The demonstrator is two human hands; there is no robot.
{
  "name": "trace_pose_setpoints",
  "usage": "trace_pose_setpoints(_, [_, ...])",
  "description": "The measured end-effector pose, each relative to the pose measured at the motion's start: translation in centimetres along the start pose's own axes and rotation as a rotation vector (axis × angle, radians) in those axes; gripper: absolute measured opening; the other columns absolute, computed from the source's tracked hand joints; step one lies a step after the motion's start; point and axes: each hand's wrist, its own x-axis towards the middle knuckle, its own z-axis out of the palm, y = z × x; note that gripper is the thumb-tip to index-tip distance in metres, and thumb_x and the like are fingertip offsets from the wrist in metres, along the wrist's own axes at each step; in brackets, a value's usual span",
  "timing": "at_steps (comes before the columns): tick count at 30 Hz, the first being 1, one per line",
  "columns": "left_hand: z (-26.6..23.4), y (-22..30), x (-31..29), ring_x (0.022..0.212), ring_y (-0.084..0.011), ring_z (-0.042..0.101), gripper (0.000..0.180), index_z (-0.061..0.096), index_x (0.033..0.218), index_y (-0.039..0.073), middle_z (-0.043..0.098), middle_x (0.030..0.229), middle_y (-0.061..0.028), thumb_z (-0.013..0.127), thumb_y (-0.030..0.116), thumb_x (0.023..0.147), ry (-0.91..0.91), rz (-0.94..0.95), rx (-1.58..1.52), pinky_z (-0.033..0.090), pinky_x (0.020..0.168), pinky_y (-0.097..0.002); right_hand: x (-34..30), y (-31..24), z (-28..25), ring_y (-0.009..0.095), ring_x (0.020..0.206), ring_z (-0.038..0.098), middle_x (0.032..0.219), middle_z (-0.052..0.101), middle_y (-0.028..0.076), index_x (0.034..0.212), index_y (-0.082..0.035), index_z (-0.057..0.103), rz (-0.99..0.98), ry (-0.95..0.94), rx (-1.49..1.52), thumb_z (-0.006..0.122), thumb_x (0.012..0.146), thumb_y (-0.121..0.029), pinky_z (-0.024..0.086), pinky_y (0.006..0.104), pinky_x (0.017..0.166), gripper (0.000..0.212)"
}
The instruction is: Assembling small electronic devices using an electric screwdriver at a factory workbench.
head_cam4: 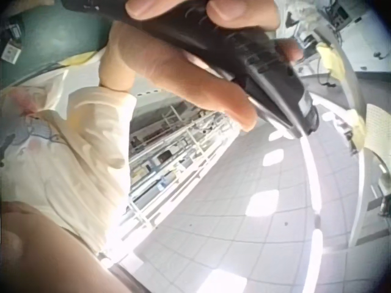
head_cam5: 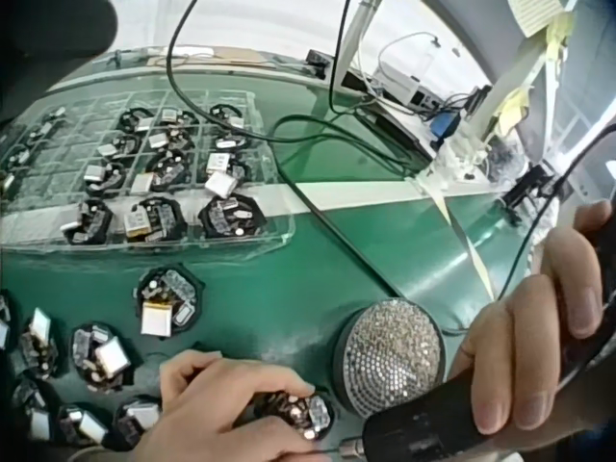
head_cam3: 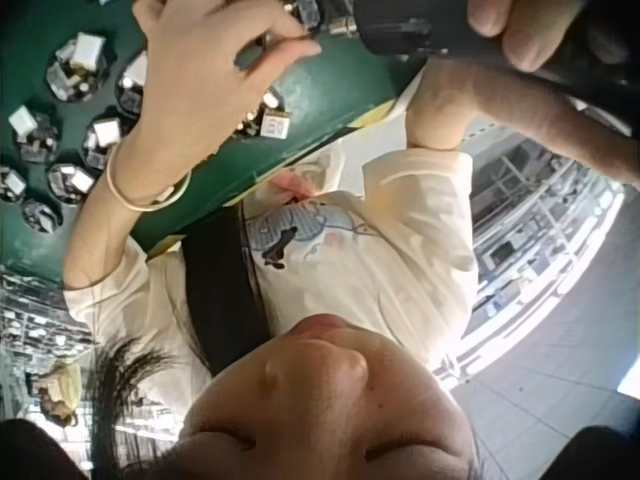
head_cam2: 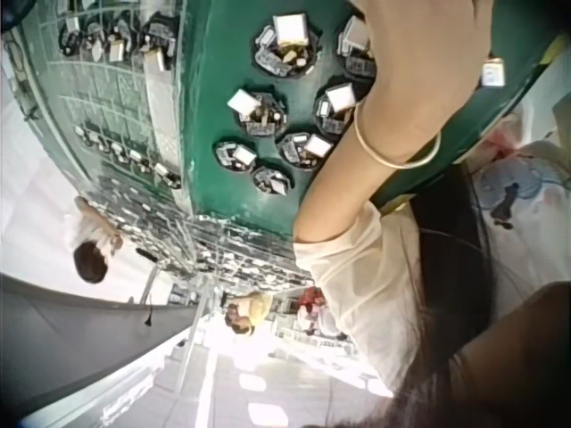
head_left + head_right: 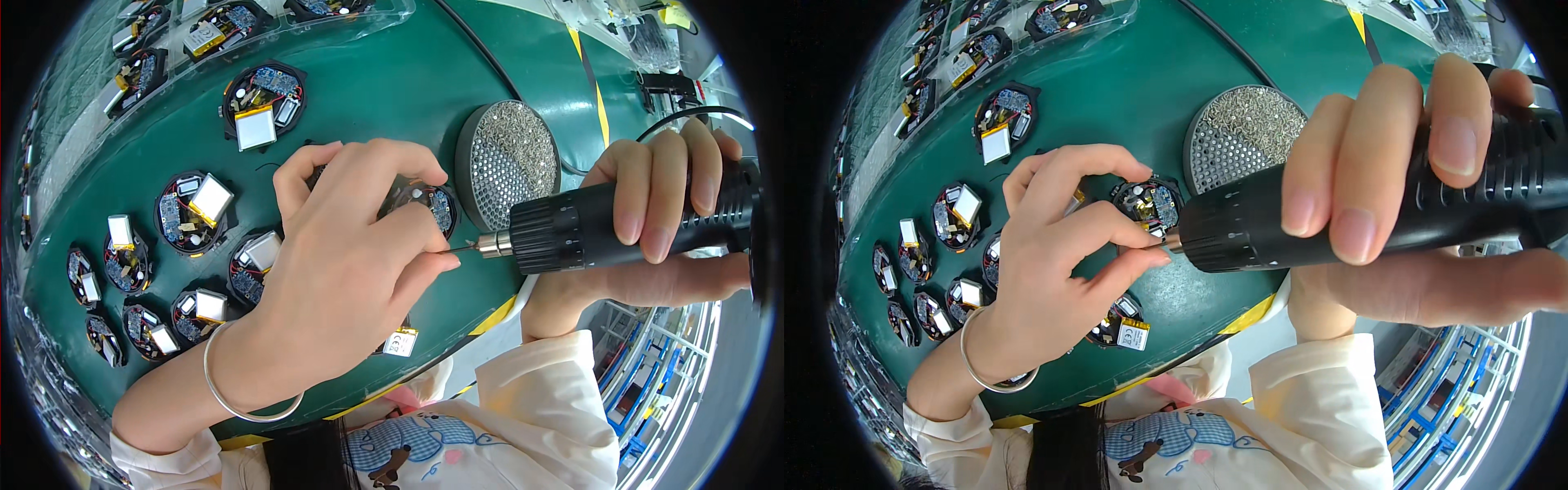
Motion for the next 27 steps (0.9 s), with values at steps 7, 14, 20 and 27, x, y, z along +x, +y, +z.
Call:
trace_pose_setpoints(7, [-0.3,0.0,0.0,0.096,-0.023,0.052,0.033,0.063,0.083,0.011,0.055,0.107,-0.0043,0.079,0.009,0.055,-0.037,0.053,0.002,0.033,0.083,-0.0322,0.0,-0.1,0.8,0.011,0.053,0.053,0.084,0.047,0.005,0.108,0.006,0.044,0.02,-0.082,-0.017,0.071,0.074,-0.038,0.043,0.0252,0.046,0.062])
trace_pose_setpoints(14, [0.2,0.0,0.3,0.102,-0.0322,0.049,0.068,0.05,0.115,0.004,0.048,0.115,-0.0137,0.077,0.001,0.053,-0.019,0.077,-0.041,0.037,0.089,-0.0389,-0.4,0.0,0.6,0.011,0.054,0.049,0.085,0.046,0.005,0.113,0.0,0.045,-0.086,-0.123,-0.337,0.068,0.074,-0.051,0.039,0.0267,0.047,0.068])
trace_pose_setpoints(20, [0.7,-0.1,0.2,0.101,-0.0337,0.049,0.064,0.049,0.114,0.003,0.048,0.113,-0.016,0.071,-0.007,0.055,-0.017,0.084,-0.027,0.04,0.085,-0.0385,-0.4,0.5,0.5,0.012,0.055,0.048,0.087,0.045,0.005,0.116,-0.002,0.045,-0.078,-0.144,-0.364,0.065,0.075,-0.056,0.039,0.0276,0.047,0.071])
trace_pose_setpoints(27, [1.3,-0.3,-0.2,0.096,-0.0334,0.051,0.061,0.049,0.11,0.003,0.049,0.107,-0.016,0.07,-0.009,0.053,0.049,0.026,-0.103,0.042,0.08,-0.0375,-0.8,0.2,1.0,0.013,0.057,0.052,0.085,0.047,0.005,0.115,-0.006,0.05,-0.002,-0.367,-0.442,0.068,0.077,-0.05,0.042,0.0275,0.049,0.061])
